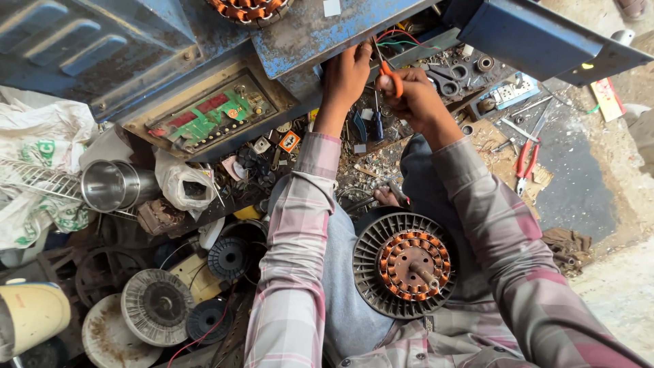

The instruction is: The person is repairing an electrical motor stator by hand. They use scissors to cut and strip wires, then connect and secure them to the copper windings on the stator. The person also retrieves a small metal component from a drawer and attaches it to the assembly.

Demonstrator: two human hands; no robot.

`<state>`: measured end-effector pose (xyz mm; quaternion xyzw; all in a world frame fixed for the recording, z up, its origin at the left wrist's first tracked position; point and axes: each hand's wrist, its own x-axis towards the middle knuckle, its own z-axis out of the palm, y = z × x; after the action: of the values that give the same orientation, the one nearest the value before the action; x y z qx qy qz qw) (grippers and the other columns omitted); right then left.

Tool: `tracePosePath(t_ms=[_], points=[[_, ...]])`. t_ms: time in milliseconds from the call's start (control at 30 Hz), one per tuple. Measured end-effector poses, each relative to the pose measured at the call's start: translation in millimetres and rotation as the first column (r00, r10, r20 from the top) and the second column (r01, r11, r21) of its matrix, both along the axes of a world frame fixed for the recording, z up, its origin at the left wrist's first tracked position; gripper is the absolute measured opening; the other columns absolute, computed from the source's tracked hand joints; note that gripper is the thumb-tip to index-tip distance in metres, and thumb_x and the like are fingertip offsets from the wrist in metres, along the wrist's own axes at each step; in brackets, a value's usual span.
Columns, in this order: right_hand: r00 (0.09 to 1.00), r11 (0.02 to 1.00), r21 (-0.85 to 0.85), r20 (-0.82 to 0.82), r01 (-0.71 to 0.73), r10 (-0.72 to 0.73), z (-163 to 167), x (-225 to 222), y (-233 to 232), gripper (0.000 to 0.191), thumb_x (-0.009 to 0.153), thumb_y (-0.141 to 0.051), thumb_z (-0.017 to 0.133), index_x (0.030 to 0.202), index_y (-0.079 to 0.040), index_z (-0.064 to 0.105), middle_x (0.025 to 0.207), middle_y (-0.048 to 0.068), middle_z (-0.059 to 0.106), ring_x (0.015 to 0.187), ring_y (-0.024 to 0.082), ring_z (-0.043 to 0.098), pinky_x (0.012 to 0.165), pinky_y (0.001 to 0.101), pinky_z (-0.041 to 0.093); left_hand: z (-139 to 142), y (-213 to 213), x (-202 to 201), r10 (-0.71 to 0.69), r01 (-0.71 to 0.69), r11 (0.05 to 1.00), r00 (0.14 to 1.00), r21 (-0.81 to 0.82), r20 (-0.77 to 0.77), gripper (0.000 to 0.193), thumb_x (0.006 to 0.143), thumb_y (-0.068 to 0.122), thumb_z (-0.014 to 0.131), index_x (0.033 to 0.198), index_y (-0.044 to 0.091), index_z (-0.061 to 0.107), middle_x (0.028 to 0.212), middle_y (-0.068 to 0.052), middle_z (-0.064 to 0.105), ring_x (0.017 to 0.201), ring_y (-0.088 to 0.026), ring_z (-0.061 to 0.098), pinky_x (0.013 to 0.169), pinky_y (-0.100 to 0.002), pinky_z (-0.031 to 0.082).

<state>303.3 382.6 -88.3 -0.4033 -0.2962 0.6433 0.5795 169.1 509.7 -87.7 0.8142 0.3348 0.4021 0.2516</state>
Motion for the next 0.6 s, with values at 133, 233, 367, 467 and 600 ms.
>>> tracePosePath(t_ms=[133,233,367,467,600], points=[[0.942,0.996,-0.053,-0.334,-0.066,0.045,-4.8,1.4,2.3,0.03,0.097,-0.037,0.072,0.1,-0.007,0.068,0.06,-0.009,0.04,0.046,0.005,0.027,0.039,0.0234,0.02,-5.5,0.2,0.2,0.052,-0.022,0.834,0.998,-0.551,0.038,0.033,0.103,0.036,0.058,0.113,0.005,0.068,0.08,-0.002,0.073,0.058,-0.013,0.066,0.058,-0.028,0.052],[0.889,0.994,-0.069,-0.456,-0.09,0.049,-3.8,-1.8,4.4,0.033,0.094,-0.038,0.075,0.104,-0.008,0.068,0.064,-0.008,0.042,0.047,0.005,0.026,0.041,0.0225,0.021,-11.7,0.8,-0.6,0.061,0.077,0.81,0.975,-0.581,0.214,0.029,0.106,0.03,0.062,0.104,0.002,0.07,0.072,-0.001,0.066,0.057,-0.009,0.06,0.057,-0.025,0.046],[0.959,0.992,-0.123,-0.281,-0.008,-0.027,5.6,-10.0,6.4,0.029,0.087,-0.034,0.079,0.093,-0.007,0.071,0.061,-0.006,0.049,0.046,0.006,0.036,0.041,0.0237,0.026,-16.1,5.1,0.2,0.094,0.262,0.715,0.882,-0.648,0.461,0.022,0.107,0.02,0.065,0.109,-0.002,0.066,0.072,-0.002,0.058,0.059,-0.011,0.054,0.056,-0.028,0.043],[0.924,0.984,0.06,0.34,0.165,-0.176,12.9,-17.9,3.9,0.028,0.086,-0.03,0.083,0.088,-0.003,0.072,0.062,-0.006,0.057,0.049,0.003,0.046,0.045,0.0226,0.033,-11.9,7.5,-1.8,0.044,0.062,0.793,0.986,-0.606,0.159,0.025,0.101,0.02,0.06,0.118,0.001,0.064,0.085,-0.006,0.068,0.061,-0.017,0.064,0.06,-0.031,0.051],[0.647,0.952,0.257,0.7,0.166,-0.302,15.3,-14.4,5.6,0.032,0.085,-0.029,0.085,0.093,0.0,0.075,0.068,-0.003,0.068,0.057,0.001,0.06,0.052,0.0192,0.045,-6.5,8.7,-5.3,-0.035,0.028,0.996,0.996,-0.088,-0.082,0.029,0.102,0.019,0.062,0.126,0.005,0.067,0.117,-0.016,0.074,0.106,-0.032,0.071,0.09,-0.041,0.054]])
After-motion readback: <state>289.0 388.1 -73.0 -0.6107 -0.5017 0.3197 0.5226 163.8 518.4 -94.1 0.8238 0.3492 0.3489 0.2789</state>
